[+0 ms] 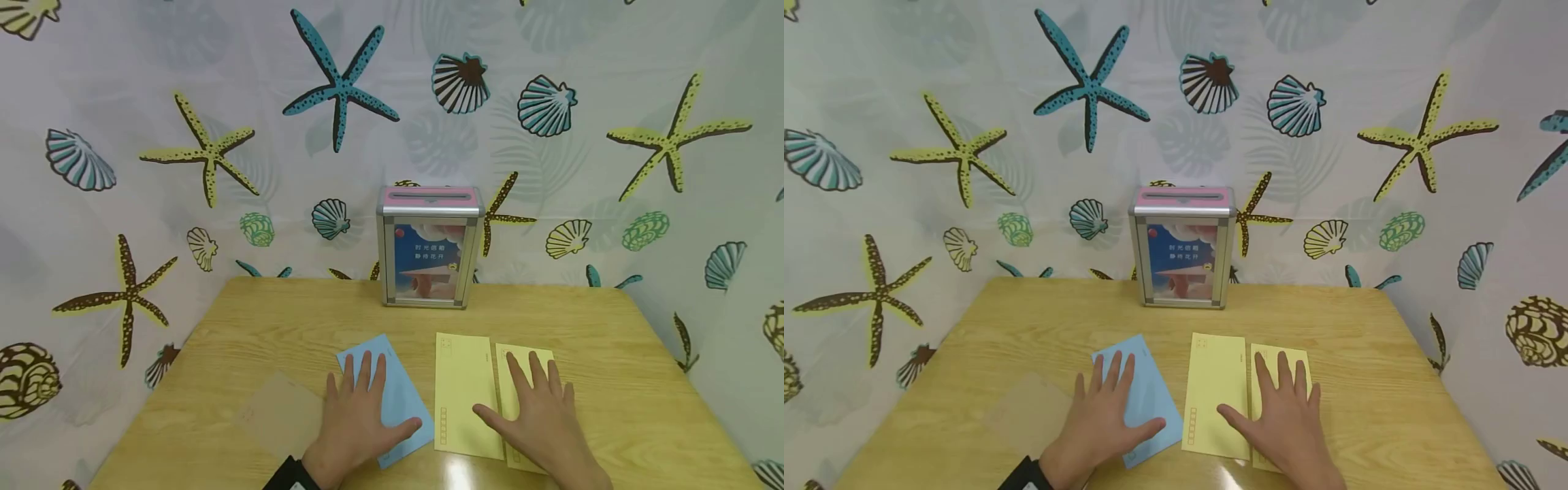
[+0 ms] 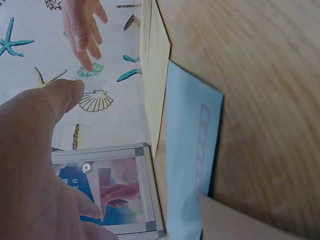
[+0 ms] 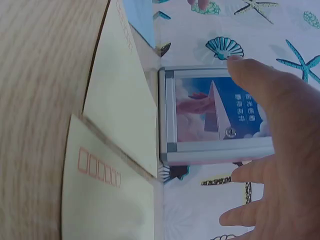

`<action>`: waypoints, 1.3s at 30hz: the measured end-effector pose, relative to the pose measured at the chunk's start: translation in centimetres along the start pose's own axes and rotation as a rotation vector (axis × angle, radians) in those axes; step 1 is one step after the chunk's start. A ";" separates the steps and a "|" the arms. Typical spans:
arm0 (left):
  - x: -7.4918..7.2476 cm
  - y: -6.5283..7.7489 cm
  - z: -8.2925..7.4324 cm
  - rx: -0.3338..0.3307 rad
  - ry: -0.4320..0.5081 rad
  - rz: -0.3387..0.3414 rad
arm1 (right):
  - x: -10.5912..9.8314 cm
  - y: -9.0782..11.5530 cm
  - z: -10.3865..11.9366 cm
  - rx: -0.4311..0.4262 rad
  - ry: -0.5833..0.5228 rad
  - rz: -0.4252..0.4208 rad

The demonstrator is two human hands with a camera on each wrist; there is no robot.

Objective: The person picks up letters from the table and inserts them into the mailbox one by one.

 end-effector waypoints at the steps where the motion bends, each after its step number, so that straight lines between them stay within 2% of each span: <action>1: 0.3 0.1 0.1 -0.007 0.004 0.011 | 0.1 0.1 -0.3 0.000 0.006 -0.001; 11: 1.6 1.0 0.9 -0.035 0.062 0.029 | 0.1 0.3 -3.2 0.057 0.028 0.039; 20: 1.4 0.9 1.0 -0.033 0.036 -0.001 | -0.1 -0.7 -5.7 0.095 0.048 0.027; 25: 1.2 1.2 1.0 -0.054 0.042 -0.004 | 0.2 -0.8 -6.5 0.070 0.038 0.027; 30: 0.9 1.0 0.8 -0.034 0.012 -0.026 | 0.9 -0.8 -7.2 0.089 0.024 0.103; 36: 0.9 0.7 0.4 -0.008 -0.011 -0.025 | 2.2 -1.0 -8.3 0.175 0.031 0.277; 39: 0.9 0.8 0.4 -0.001 -0.001 -0.028 | 2.6 -0.9 -8.4 0.193 0.052 0.324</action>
Point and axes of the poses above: each hand's wrist, its own y-axis away from the middle knuckle, its own x-axis out of the palm, z = x × y, the point moved 7 cm from there along -y, towards the middle knuckle, and after that the axes turned 11 degrees about y, right-handed, at the moved point
